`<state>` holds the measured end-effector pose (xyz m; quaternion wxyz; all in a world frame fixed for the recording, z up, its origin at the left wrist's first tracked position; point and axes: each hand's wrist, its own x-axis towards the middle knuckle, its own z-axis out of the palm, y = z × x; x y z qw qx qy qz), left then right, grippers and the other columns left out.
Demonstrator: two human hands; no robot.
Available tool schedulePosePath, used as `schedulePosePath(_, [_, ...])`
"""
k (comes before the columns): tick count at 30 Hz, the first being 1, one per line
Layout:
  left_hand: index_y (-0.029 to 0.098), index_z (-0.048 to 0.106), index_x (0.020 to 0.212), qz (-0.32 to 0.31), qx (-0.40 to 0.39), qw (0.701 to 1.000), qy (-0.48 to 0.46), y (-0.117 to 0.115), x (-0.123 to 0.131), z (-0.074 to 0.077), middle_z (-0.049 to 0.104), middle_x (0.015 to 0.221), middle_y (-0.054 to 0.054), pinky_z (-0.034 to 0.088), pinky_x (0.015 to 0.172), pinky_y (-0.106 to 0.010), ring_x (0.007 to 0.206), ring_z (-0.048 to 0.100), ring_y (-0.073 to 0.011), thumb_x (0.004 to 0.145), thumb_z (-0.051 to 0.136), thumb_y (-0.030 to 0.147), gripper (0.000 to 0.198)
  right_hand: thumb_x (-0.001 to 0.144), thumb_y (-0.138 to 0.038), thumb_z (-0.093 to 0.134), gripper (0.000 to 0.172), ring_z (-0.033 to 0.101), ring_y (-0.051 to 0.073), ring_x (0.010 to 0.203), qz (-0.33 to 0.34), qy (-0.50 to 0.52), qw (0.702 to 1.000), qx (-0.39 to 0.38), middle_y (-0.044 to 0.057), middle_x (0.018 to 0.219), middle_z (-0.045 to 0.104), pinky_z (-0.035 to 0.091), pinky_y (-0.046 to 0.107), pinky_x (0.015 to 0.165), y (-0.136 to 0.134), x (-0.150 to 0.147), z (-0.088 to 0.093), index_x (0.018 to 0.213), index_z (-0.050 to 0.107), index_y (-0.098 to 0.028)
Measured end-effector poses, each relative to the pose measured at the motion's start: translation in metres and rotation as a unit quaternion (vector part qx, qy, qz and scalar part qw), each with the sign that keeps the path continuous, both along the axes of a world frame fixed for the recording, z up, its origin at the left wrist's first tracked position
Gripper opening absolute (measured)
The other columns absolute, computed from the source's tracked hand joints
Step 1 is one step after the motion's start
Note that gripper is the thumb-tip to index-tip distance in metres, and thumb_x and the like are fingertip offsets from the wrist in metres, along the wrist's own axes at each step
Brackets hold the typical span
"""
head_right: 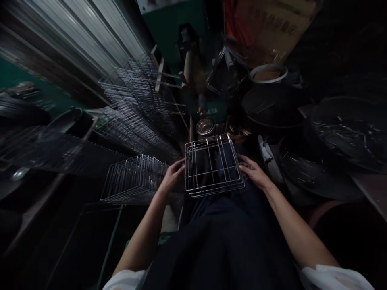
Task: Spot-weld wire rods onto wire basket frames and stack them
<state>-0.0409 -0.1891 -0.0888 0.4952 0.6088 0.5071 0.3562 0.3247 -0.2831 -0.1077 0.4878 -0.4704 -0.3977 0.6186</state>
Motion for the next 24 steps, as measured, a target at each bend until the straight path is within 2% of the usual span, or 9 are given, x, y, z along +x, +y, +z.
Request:
schedulePosePath(4, [0.022,0.051,0.143,-0.004,0.103,0.994,0.023,0.03,-0.001,0.082,0.066,0.114,-0.006,0.053,0.088,-0.032,0.097,0.063,-0.0176,0.083,0.073,0.046,0.068,0.087,-0.039,0.071,0.064,0.046,0.01,0.065,0.008,0.004,1.0,0.028,0.0,0.09,0.06,0.034,0.017,0.047,-0.01,-0.009,0.014,0.147,0.048,-0.032])
schedulePosePath(7, [0.023,0.053,0.141,-0.13,0.105,0.986,0.022,0.049,0.023,0.146,0.063,0.127,-0.009,0.051,0.097,-0.038,0.113,0.061,-0.0242,0.07,0.086,0.037,0.08,0.089,-0.04,0.068,0.065,0.048,0.011,0.069,0.019,-0.011,0.999,0.043,0.002,0.096,0.06,0.038,0.018,0.05,-0.017,-0.015,0.028,0.15,0.044,-0.033])
schedulePosePath(9, [0.019,0.058,0.136,-0.203,0.066,0.977,0.011,0.059,0.044,0.171,0.064,0.129,-0.013,0.048,0.104,-0.046,0.123,0.059,-0.0321,0.055,0.093,0.031,0.09,0.09,-0.042,0.066,0.064,0.051,0.013,0.073,0.024,-0.035,0.998,0.053,0.003,0.1,0.062,0.041,0.019,0.052,-0.022,-0.016,0.036,0.149,0.045,-0.033])
schedulePosePath(12, [0.015,0.064,0.127,-0.26,-0.004,0.965,-0.02,0.068,0.068,0.182,0.067,0.125,-0.017,0.048,0.104,-0.053,0.122,0.061,-0.0379,0.038,0.097,0.028,0.095,0.09,-0.044,0.065,0.059,0.055,0.015,0.078,0.03,-0.078,0.994,0.069,0.003,0.103,0.064,0.046,0.021,0.056,-0.031,-0.015,0.041,0.146,0.05,-0.033])
schedulePosePath(15, [0.016,0.069,0.119,-0.294,-0.003,0.956,-0.022,0.064,0.081,0.184,0.07,0.123,-0.016,0.054,0.097,-0.052,0.114,0.067,-0.0366,0.036,0.095,0.032,0.088,0.09,-0.044,0.064,0.055,0.059,0.017,0.085,0.026,-0.091,0.993,0.069,0.004,0.106,0.065,0.05,0.023,0.061,-0.037,-0.013,0.04,0.143,0.054,-0.032])
schedulePosePath(18, [0.016,0.068,0.123,-0.323,0.059,0.944,0.021,0.044,0.087,0.196,0.069,0.126,-0.015,0.054,0.097,-0.051,0.115,0.066,-0.037,0.035,0.093,0.033,0.093,0.092,-0.043,0.063,0.052,0.062,0.019,0.093,0.028,-0.09,0.992,0.084,0.005,0.111,0.066,0.052,0.025,0.067,-0.04,-0.013,0.047,0.142,0.055,-0.03])
schedulePosePath(20, [0.02,0.059,0.135,-0.342,0.106,0.928,0.1,0.028,0.089,0.209,0.065,0.133,-0.012,0.051,0.103,-0.051,0.12,0.063,-0.0361,0.04,0.092,0.035,0.102,0.094,-0.041,0.062,0.049,0.062,0.021,0.106,0.038,-0.109,0.984,0.134,0.005,0.12,0.066,0.053,0.031,0.083,-0.036,-0.01,0.06,0.141,0.056,-0.03])
schedulePosePath(22, [0.025,0.049,0.145,-0.322,0.196,0.905,0.197,0.018,0.089,0.22,0.061,0.14,-0.004,0.05,0.105,-0.048,0.121,0.062,-0.0327,0.048,0.087,0.04,0.105,0.095,-0.039,0.062,0.048,0.059,0.022,0.117,0.041,-0.161,0.967,0.195,0.006,0.131,0.062,0.049,0.036,0.098,-0.027,0.0,0.075,0.141,0.056,-0.03])
schedulePosePath(24, [0.033,0.049,0.144,-0.223,0.3,0.89,0.262,0.015,0.088,0.224,0.06,0.139,0.005,0.052,0.103,-0.044,0.115,0.064,-0.03,0.048,0.082,0.048,0.103,0.096,-0.036,0.06,0.047,0.058,0.022,0.119,0.013,-0.25,0.939,0.237,0.007,0.133,0.061,0.045,0.039,0.103,-0.013,0.022,0.085,0.142,0.055,-0.03])
